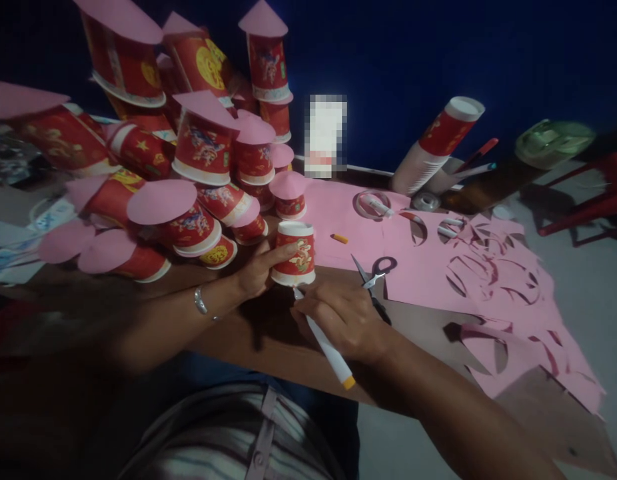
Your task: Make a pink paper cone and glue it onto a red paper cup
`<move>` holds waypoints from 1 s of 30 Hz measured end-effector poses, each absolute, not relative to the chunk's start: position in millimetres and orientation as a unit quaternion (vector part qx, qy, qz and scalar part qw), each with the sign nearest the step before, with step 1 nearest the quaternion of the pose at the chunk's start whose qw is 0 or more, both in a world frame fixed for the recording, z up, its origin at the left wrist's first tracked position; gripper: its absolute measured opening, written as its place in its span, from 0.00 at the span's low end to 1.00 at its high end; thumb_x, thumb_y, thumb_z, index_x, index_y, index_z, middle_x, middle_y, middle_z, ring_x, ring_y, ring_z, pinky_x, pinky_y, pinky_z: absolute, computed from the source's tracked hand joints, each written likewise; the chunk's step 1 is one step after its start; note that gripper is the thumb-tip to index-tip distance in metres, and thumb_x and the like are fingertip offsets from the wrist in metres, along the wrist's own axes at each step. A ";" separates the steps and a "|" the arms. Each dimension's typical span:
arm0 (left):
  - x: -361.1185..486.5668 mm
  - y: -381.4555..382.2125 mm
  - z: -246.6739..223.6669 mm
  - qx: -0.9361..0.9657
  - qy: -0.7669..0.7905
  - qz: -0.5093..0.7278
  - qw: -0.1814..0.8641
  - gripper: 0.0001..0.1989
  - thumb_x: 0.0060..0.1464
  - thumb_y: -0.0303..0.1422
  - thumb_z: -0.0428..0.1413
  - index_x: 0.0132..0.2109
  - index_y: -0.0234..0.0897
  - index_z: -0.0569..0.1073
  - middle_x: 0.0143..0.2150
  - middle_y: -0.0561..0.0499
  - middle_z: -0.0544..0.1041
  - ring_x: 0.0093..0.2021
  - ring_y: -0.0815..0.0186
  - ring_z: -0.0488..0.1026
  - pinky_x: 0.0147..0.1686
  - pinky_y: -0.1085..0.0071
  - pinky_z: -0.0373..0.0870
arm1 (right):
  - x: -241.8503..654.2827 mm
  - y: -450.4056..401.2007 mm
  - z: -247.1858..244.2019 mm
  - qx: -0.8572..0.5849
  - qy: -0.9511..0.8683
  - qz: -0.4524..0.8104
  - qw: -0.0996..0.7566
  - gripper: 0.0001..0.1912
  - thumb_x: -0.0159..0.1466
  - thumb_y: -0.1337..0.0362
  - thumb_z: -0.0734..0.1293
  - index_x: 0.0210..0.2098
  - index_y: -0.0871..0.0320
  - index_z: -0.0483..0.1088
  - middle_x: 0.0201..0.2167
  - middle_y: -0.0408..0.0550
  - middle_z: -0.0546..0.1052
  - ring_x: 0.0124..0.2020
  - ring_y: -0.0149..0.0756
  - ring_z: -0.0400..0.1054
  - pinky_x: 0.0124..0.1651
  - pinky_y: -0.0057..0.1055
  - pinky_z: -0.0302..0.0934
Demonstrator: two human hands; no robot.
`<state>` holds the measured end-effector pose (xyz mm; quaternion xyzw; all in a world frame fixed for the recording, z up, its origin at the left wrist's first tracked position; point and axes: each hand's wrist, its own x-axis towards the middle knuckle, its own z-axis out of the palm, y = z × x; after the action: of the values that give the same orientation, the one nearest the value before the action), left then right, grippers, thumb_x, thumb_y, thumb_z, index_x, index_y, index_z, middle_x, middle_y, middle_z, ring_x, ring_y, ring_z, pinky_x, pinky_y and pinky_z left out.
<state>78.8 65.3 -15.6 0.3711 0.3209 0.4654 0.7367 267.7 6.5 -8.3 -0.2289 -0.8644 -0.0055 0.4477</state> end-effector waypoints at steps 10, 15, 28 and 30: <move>79.4 66.0 -16.1 0.358 0.303 0.487 0.737 0.25 0.47 0.42 0.73 0.50 0.36 0.77 0.42 0.48 0.82 0.40 0.62 0.79 0.45 0.63 0.76 | 267.5 5.8 -3.5 -0.249 -0.856 -0.005 0.454 0.16 0.63 0.76 0.74 0.49 0.60 0.72 0.33 0.48 0.79 0.33 0.35 0.75 0.34 0.32 0.73; 78.2 66.7 -17.4 0.358 0.307 0.492 0.732 0.24 0.47 0.41 0.73 0.48 0.36 0.77 0.43 0.48 0.83 0.43 0.61 0.79 0.49 0.61 0.75 | 267.4 6.8 -4.6 -0.255 -0.851 -0.019 0.459 0.16 0.64 0.75 0.73 0.49 0.58 0.72 0.34 0.49 0.80 0.36 0.38 0.78 0.36 0.35 0.75; 79.4 66.8 -16.6 0.363 0.289 0.481 0.744 0.24 0.49 0.42 0.72 0.48 0.35 0.78 0.41 0.48 0.82 0.39 0.62 0.79 0.44 0.64 0.77 | 272.0 6.9 -14.9 -0.264 -0.859 -0.026 0.438 0.16 0.63 0.75 0.75 0.49 0.59 0.73 0.33 0.47 0.81 0.32 0.36 0.77 0.33 0.30 0.72; 79.4 66.9 -16.5 0.359 0.296 0.481 0.744 0.24 0.48 0.42 0.72 0.48 0.34 0.78 0.41 0.47 0.83 0.40 0.60 0.80 0.45 0.63 0.77 | 271.3 7.5 -13.8 -0.262 -0.857 -0.030 0.443 0.16 0.63 0.75 0.75 0.49 0.59 0.74 0.33 0.47 0.81 0.32 0.36 0.77 0.33 0.31 0.72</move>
<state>79.4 66.9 -16.5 0.3589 0.2956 0.4806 0.7435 271.3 7.5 -13.8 -0.2622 -0.8568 -0.0303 0.4430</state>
